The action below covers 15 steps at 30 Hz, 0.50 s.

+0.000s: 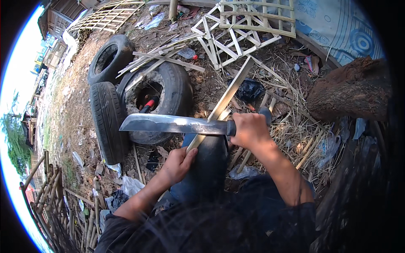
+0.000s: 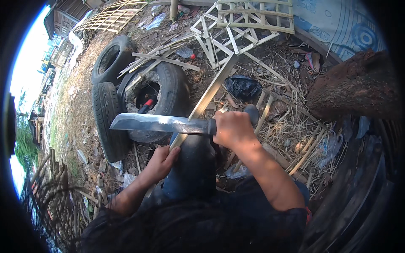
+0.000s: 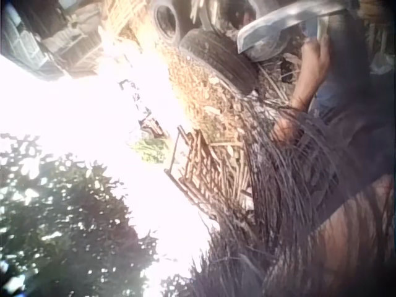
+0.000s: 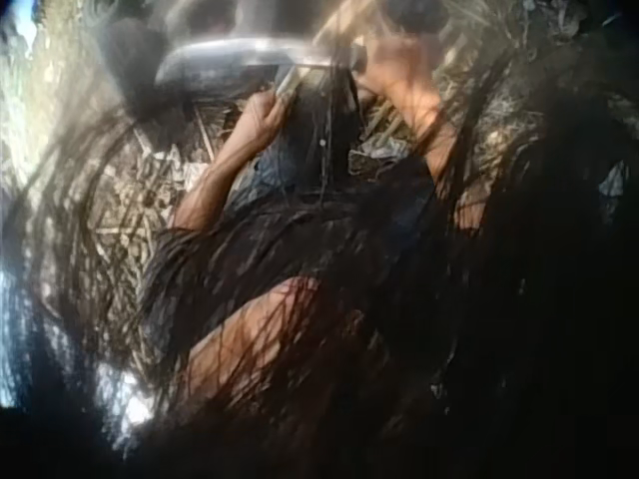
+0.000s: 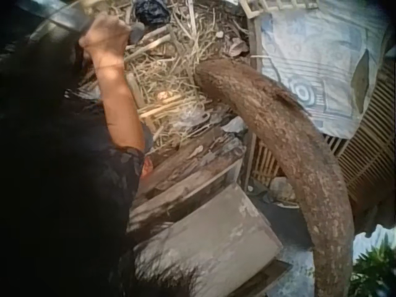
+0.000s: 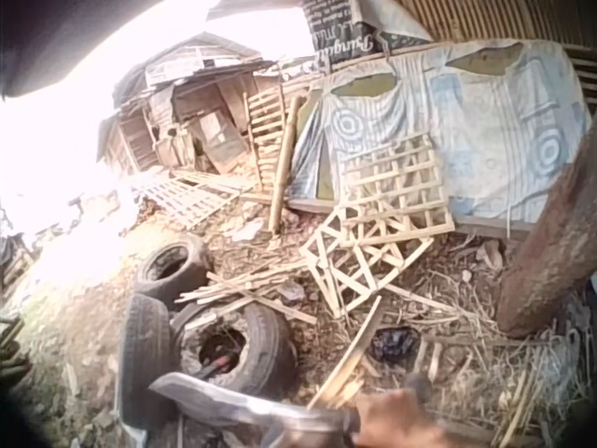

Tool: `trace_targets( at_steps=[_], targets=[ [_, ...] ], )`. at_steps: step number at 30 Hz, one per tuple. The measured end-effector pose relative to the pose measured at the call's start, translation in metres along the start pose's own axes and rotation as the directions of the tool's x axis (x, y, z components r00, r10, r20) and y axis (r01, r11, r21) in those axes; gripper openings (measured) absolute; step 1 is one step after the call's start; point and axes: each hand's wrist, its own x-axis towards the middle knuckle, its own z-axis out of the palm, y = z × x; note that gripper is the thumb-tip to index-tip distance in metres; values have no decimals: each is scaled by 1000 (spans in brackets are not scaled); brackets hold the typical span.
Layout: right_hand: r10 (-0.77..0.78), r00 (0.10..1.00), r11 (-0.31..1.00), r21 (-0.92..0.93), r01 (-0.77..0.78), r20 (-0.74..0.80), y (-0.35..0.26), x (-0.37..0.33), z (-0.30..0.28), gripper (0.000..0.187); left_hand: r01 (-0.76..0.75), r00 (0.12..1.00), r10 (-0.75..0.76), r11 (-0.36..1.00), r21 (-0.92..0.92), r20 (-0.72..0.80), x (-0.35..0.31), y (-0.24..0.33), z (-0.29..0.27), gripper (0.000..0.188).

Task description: The person thins a bamboo slat by shaving layers off the surface with a large knife while holding the slat against their leg and the ground.

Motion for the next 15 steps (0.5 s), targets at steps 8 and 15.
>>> trace_targets(
  at_steps=[8, 15],
  targets=[
    [455, 879, 870, -142, -473, -139, 91, 8, -72, 23, -25, 998, 24, 1000, 10, 54, 2, -2, -5, 42],
    [411, 882, 866, -205, -457, -229, 118, -2, -87, 30, -9, 991, 8, 1000, 2, 131, 7, -2, -4, 46]
  ],
)
